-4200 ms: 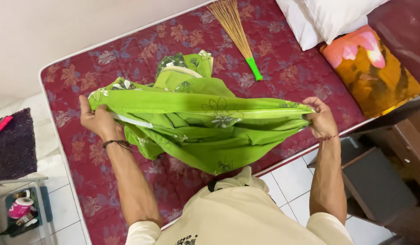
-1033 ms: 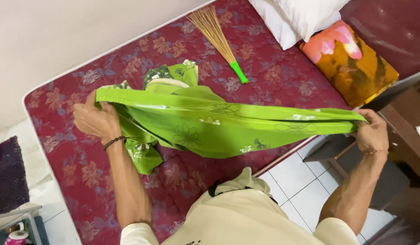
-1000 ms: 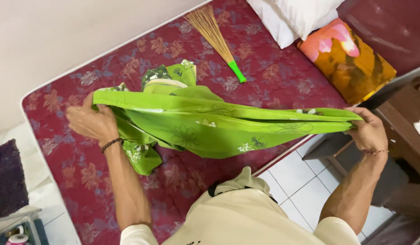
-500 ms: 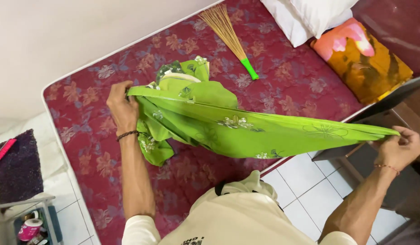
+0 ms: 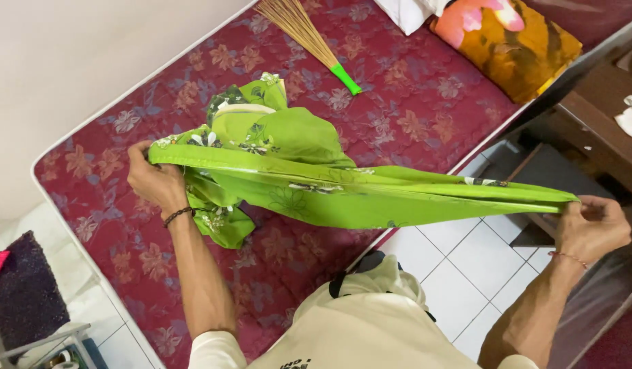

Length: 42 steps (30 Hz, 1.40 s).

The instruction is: The recorder is folding green bedsheets on a mattress in a hotel room.

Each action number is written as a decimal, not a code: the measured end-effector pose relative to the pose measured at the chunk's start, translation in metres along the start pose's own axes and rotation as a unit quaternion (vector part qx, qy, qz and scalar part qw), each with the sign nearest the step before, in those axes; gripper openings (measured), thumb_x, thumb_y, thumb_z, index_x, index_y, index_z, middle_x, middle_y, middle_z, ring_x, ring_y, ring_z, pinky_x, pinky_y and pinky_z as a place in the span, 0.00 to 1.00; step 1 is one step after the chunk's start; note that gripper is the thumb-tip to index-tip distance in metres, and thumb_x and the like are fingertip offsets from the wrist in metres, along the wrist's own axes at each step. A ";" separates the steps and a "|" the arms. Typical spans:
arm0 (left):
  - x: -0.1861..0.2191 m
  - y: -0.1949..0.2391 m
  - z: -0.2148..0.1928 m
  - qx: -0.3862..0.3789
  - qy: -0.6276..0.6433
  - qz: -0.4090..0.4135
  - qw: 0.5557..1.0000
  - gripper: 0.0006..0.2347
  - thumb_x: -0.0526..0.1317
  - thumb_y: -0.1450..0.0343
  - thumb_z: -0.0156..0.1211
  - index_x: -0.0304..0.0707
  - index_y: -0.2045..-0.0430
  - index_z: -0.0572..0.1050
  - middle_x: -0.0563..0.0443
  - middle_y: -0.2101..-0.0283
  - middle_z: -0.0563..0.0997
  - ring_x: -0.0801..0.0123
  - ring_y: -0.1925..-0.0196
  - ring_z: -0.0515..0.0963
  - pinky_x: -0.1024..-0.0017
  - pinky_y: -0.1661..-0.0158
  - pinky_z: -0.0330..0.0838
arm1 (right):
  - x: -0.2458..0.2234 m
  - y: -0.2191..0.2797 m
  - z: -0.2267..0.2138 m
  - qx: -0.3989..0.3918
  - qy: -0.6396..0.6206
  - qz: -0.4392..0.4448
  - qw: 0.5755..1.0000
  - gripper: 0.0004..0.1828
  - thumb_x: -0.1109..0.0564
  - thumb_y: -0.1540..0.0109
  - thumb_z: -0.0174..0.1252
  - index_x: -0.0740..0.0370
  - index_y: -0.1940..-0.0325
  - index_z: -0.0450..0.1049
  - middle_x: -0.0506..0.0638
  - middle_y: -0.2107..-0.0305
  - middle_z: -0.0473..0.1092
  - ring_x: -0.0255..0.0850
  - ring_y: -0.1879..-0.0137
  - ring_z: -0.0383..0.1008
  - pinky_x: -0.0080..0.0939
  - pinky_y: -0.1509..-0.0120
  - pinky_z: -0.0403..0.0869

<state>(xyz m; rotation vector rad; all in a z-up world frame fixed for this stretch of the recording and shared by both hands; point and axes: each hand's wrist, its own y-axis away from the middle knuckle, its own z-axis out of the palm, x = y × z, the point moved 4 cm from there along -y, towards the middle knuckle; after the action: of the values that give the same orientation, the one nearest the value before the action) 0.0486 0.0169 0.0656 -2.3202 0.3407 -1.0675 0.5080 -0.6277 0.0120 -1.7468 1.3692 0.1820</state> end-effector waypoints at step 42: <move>0.233 0.003 0.253 -0.116 -0.029 0.294 0.948 0.08 0.29 0.36 0.62 0.38 0.67 0.83 0.40 0.62 0.81 0.46 0.61 0.80 0.55 0.62 0.73 | 0.278 0.011 -0.041 0.045 -0.480 0.293 0.825 0.19 0.72 0.39 0.47 0.79 0.45 0.72 0.63 0.56 0.73 0.49 0.52 0.78 0.51 0.40 0.83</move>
<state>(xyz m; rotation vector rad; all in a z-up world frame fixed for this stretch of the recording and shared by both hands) 0.3928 0.0080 0.0742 -2.2104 1.1053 -0.6835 0.5893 -0.8544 -0.1339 -0.8303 1.0337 1.1480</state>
